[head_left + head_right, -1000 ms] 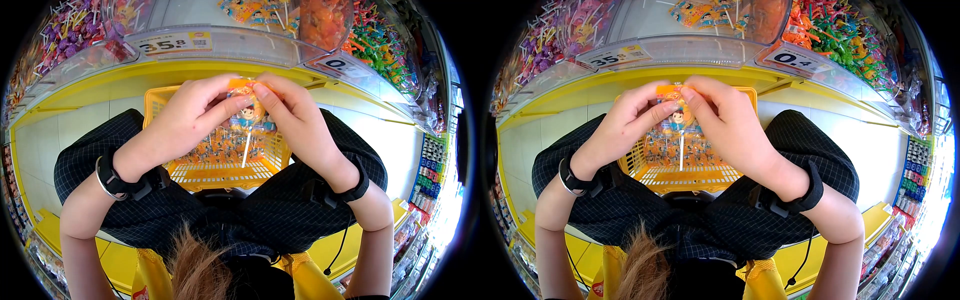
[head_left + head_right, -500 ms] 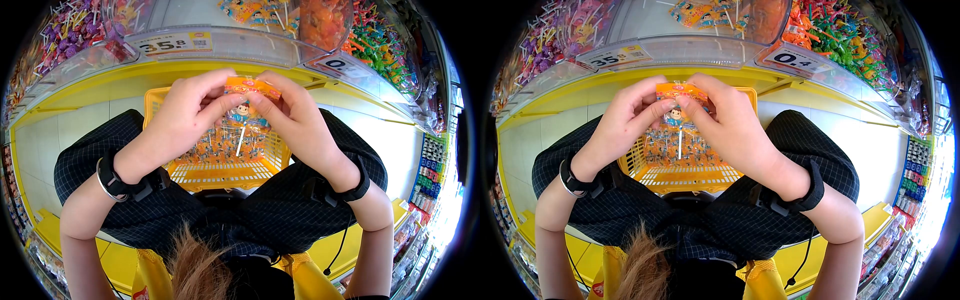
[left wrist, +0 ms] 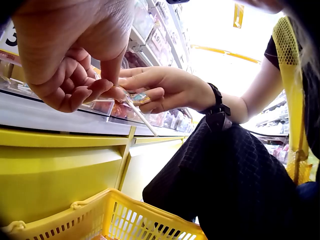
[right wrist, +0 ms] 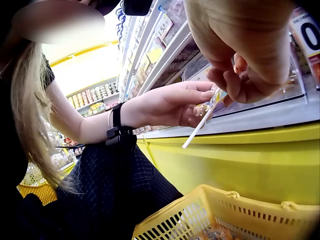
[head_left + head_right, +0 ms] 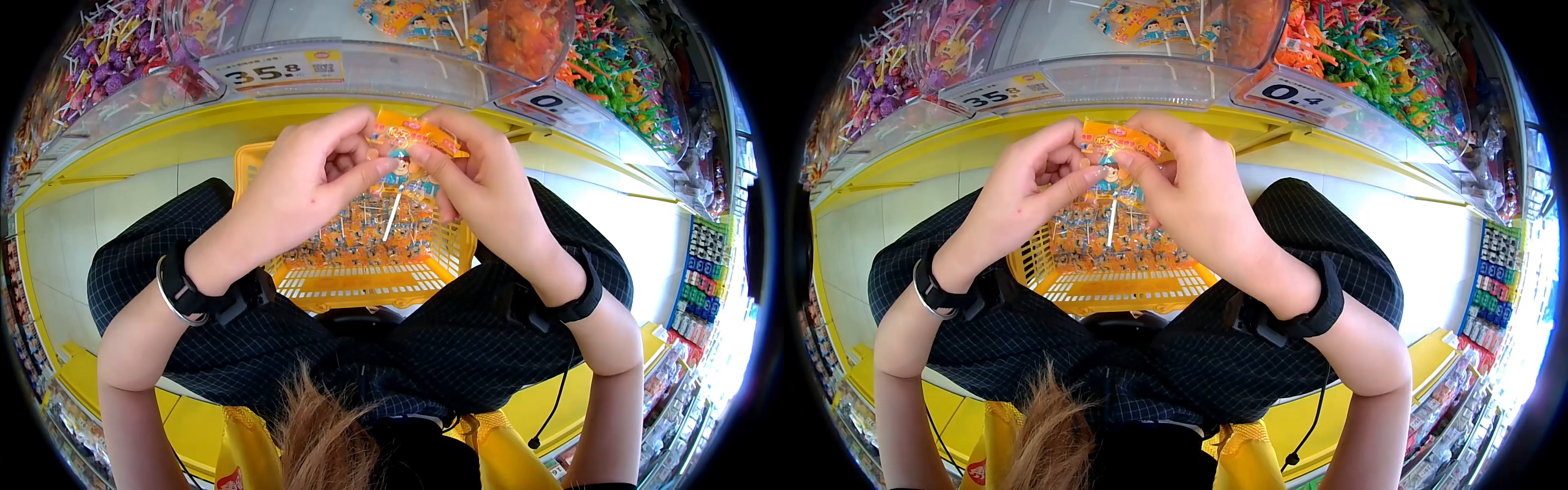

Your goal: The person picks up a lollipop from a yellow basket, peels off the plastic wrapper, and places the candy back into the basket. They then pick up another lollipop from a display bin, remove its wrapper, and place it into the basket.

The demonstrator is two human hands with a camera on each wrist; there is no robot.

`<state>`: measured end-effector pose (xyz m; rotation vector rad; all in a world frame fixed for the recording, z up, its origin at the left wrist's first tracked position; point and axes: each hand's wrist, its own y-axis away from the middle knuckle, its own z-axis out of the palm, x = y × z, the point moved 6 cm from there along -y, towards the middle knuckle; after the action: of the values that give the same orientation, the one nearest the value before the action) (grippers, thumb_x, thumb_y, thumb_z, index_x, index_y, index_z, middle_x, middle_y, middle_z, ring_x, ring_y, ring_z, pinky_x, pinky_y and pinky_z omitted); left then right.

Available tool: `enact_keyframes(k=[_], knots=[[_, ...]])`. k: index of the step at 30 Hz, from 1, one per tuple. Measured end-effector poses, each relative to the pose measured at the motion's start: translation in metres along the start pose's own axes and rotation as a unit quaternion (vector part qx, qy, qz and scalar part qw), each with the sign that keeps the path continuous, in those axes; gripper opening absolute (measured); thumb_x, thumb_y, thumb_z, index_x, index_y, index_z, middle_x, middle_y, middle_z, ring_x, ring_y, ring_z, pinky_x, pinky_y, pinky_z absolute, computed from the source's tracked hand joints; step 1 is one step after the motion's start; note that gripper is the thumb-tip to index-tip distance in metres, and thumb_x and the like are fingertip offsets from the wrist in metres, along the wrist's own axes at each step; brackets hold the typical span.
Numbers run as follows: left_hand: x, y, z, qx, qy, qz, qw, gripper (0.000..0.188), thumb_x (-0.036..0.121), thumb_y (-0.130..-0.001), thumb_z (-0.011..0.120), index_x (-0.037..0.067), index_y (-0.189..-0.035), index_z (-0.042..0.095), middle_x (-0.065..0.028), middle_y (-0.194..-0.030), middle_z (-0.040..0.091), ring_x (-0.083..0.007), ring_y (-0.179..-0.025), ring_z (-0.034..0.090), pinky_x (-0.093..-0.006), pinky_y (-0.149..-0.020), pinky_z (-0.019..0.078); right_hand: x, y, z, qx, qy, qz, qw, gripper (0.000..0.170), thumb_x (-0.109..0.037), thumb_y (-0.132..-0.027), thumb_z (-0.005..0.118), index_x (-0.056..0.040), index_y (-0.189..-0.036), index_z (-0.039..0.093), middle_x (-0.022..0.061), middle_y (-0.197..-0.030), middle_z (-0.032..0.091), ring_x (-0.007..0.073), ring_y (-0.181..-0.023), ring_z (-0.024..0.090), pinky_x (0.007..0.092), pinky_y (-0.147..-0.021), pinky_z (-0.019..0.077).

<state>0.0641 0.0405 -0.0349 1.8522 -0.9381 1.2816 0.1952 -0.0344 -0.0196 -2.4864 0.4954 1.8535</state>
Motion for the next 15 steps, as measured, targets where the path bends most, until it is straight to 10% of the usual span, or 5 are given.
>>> enact_keyframes(k=[10,15], knots=[[-0.017,0.005,0.000,-0.025,-0.039,-0.066,0.997,0.016,0.011,-0.086,0.063,0.002,-0.086,0.049,0.0042,-0.066,0.045,-0.0023,-0.060,0.041,-0.0180,-0.054,0.0353,-0.001,0.004,0.010,-0.021,0.110,-0.102,0.988,0.021,-0.011,-0.079,0.064,0.0001,-0.095,0.055,0.0202,-0.069,0.058,0.0335,-0.060,0.059,0.0353,-0.056,0.0465],[-0.024,0.001,0.002,0.039,-0.057,0.056,0.996,0.022,0.016,-0.083,0.067,0.001,-0.080,0.051,0.0022,-0.063,0.047,-0.0049,-0.058,0.043,-0.0200,-0.053,0.0381,0.002,0.003,0.014,-0.042,0.114,-0.096,0.988,0.020,-0.011,-0.080,0.063,-0.0033,-0.095,0.053,0.0195,-0.066,0.057,0.0355,-0.062,0.059,0.0368,-0.055,0.0453]])
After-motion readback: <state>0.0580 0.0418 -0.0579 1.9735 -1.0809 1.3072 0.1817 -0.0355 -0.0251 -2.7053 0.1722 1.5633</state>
